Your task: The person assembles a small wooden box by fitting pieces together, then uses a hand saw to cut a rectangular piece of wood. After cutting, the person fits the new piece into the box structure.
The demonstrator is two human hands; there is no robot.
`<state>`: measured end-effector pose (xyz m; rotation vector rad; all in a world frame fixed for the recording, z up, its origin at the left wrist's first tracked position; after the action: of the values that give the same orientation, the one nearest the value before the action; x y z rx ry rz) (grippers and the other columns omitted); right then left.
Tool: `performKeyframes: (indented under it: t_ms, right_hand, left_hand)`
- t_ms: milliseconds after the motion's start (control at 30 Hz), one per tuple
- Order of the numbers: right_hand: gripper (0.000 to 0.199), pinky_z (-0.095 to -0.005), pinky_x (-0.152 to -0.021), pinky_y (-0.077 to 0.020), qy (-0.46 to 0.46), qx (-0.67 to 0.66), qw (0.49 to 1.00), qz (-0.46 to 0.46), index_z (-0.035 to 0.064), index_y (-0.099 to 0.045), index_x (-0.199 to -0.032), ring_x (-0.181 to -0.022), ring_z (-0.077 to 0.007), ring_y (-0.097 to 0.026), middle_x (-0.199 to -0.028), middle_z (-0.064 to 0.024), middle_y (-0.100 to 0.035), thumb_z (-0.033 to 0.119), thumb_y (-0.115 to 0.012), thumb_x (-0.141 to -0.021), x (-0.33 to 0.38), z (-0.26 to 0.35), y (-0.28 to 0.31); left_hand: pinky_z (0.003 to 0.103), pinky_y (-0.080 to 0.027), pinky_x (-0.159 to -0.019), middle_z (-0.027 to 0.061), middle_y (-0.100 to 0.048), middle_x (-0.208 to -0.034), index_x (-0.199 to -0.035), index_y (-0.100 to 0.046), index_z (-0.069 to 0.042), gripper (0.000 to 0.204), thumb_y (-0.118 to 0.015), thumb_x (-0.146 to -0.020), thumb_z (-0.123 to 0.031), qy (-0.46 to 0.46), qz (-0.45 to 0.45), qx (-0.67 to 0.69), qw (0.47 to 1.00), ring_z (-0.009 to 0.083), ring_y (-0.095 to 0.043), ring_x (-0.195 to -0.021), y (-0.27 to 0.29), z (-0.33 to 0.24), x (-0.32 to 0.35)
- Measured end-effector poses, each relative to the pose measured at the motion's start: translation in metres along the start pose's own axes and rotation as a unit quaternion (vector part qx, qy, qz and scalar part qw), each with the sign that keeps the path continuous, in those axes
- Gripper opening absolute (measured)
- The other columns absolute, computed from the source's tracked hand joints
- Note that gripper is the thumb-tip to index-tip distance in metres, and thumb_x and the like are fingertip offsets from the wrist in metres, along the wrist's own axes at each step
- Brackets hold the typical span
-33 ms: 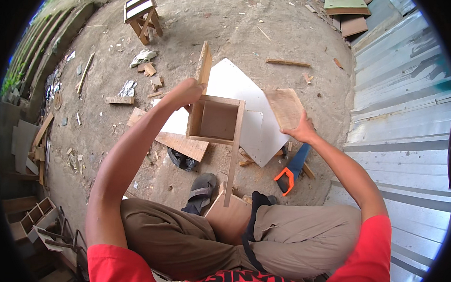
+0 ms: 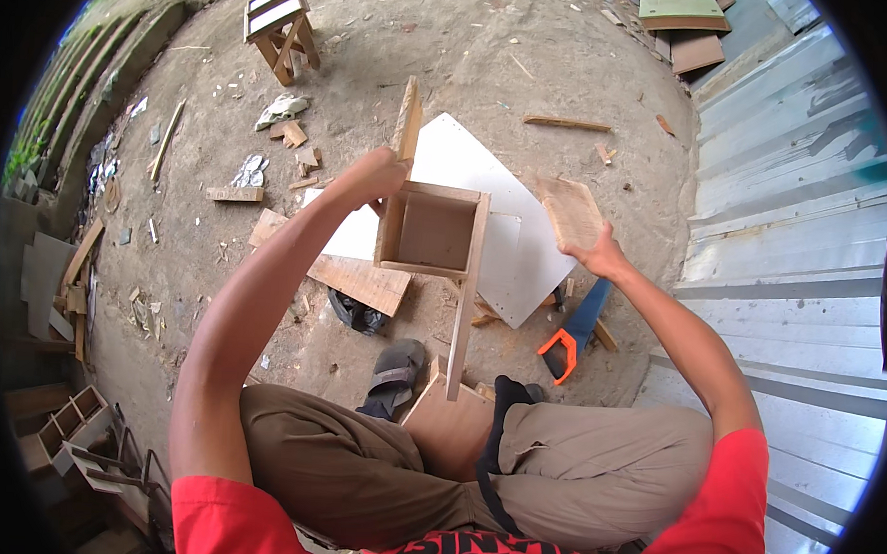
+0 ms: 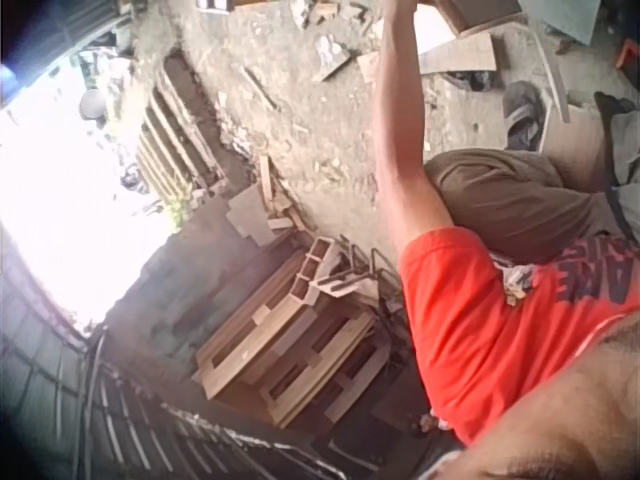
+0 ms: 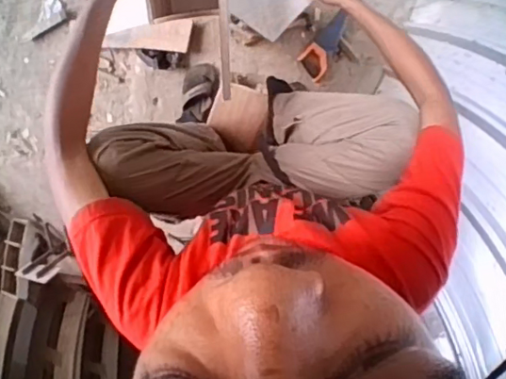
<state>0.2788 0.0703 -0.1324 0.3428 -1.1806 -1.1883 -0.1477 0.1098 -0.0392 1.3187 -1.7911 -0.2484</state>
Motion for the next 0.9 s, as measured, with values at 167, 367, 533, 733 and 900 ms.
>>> performKeyframes:
  t_ms: [167,367,533,733,900]
  right_hand:
    - [0.125,-0.0497,-0.112,-0.0329,-0.017,-0.287,0.957,0.033,-0.0019,-0.01,-0.15,-0.139,-0.0337,-0.035,-0.148,-0.0298,-0.028,0.056,-0.081,-0.066,0.049,0.018,0.024]
    - [0.123,-0.0467,-0.113,-0.032,0.292,-0.136,0.946,-0.033,0.0023,-0.017,-0.149,-0.137,-0.0378,-0.037,-0.144,-0.0253,-0.035,0.054,-0.084,-0.06,0.089,0.092,0.032]
    - [0.12,-0.0489,-0.115,-0.0282,0.321,-0.071,0.944,0.016,0.007,-0.022,-0.146,-0.138,-0.0392,-0.033,-0.144,-0.0246,-0.033,0.049,-0.087,-0.054,0.084,0.122,0.025]
    - [0.124,-0.0522,-0.119,-0.0227,0.374,0.08,0.924,0.006,0.0126,-0.016,-0.151,-0.146,-0.0422,-0.016,-0.155,-0.026,-0.015,0.044,-0.088,-0.055,0.067,0.128,0.026]
    - [0.136,-0.0485,-0.121,-0.0197,0.382,0.058,0.922,0.002,0.0128,0.0,-0.156,-0.15,-0.0402,-0.007,-0.16,-0.0277,-0.003,0.044,-0.09,-0.058,0.049,0.118,0.019]
  left_hand:
    - [0.04,-0.057,-0.049,0.02,-0.064,-0.085,-0.105,-0.057,0.015,0.052,-0.051,-0.099,-0.036,-0.037,0.01,0.012,0.999,0.0312,-0.07,-0.068,-0.026,-0.048,-0.041]
    - [0.041,-0.062,-0.048,0.0275,-0.066,-0.101,-0.112,-0.056,0.015,0.067,-0.049,-0.098,-0.05,-0.052,0.005,0.075,0.996,0.0356,-0.072,-0.076,-0.035,-0.043,-0.094]
    - [0.043,-0.061,-0.077,0.0229,-0.065,-0.115,-0.123,-0.058,0.009,0.08,-0.039,-0.097,-0.065,-0.085,0.019,0.234,0.968,0.0321,-0.068,-0.1,-0.022,-0.007,-0.081]
    - [0.038,-0.055,-0.094,0.0212,-0.061,-0.126,-0.13,-0.054,0.009,0.062,-0.051,-0.101,-0.045,-0.171,0.103,0.242,0.95,0.0279,-0.062,-0.114,0.001,0.006,-0.023]
    - [0.034,-0.063,-0.08,0.0229,-0.059,-0.124,-0.135,-0.045,0.012,0.055,-0.066,-0.093,-0.016,-0.154,0.115,0.248,0.95,0.0263,-0.065,-0.108,-0.019,0.01,0.007]
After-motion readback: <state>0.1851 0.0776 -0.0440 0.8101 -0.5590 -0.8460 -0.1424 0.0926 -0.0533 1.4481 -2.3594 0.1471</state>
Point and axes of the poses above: each hand's wrist, its own x-axis away from the middle knuckle, its own y-axis out of the back of the hand, z = x × y, the point moved 1 cm from there along -x, towards the middle knuckle
